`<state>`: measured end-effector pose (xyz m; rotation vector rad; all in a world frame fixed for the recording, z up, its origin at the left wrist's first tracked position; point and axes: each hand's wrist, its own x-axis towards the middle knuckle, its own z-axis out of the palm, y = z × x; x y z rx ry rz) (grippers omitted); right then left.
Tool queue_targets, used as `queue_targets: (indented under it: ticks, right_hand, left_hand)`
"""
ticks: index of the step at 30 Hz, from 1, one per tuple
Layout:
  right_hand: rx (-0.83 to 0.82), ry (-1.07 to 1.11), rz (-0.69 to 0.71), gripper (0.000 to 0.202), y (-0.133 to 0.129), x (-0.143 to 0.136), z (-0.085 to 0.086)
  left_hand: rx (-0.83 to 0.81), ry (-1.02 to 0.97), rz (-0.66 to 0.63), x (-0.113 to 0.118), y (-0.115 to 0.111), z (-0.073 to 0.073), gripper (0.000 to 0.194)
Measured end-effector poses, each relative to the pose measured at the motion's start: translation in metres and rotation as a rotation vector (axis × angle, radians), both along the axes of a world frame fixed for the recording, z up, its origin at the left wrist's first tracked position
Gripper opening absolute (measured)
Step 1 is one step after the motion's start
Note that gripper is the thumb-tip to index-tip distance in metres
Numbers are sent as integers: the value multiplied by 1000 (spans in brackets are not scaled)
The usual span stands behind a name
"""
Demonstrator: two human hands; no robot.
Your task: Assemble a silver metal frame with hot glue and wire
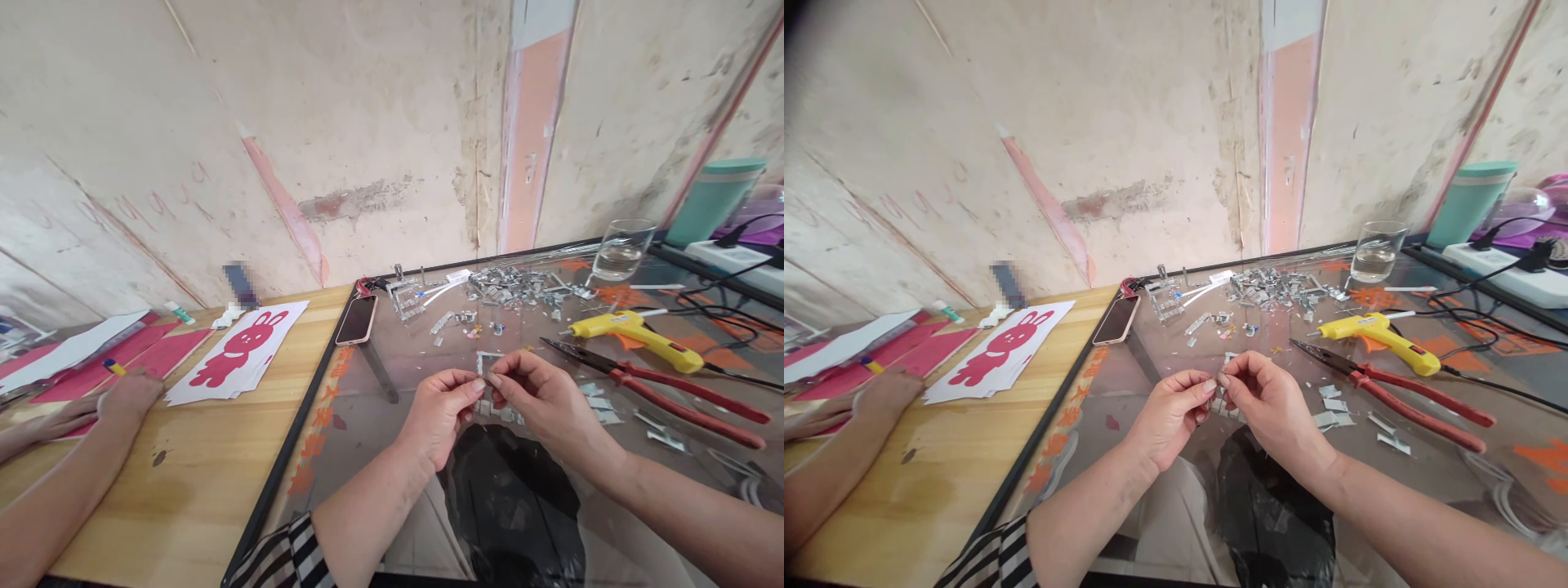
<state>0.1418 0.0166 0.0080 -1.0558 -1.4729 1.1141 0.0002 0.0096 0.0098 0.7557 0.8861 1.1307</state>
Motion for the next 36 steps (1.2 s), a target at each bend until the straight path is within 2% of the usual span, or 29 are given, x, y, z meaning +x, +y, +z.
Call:
queue_targets:
  ticks: [6,10,14,17,20,23,27,31,36]
  right_hand:
    - [69,-158,7,16,1,5,1]
    - [201,-304,36,13,4,10,5]
    - [424,-381,111,8,7,17,9]
    - [660,-462,120,6,10,23,10]
    - [878,-545,88,12,10,28,9]
    - [1002,-574,89,17,10,31,9]
    - [1081,-549,119,23,10,32,11]
    - [1078,-527,119,24,10,33,12]
    - [1186,-575,113,26,9,37,15]
  left_hand:
    - [-46,-74,-64,-2,3,-2,20]
    - [-17,-62,-87,-4,3,-4,19]
    - [-39,-116,-187,-7,4,-5,16]
    - [-112,-207,-282,-10,5,-5,14]
    - [-182,-294,-352,-12,4,-4,13]
    - [-249,-366,-424,-14,4,-2,11]
    - [-284,-407,-510,-17,5,1,11]
    - [-243,-377,-494,-18,4,2,6]
    - [-235,-354,-525,-19,4,2,9]
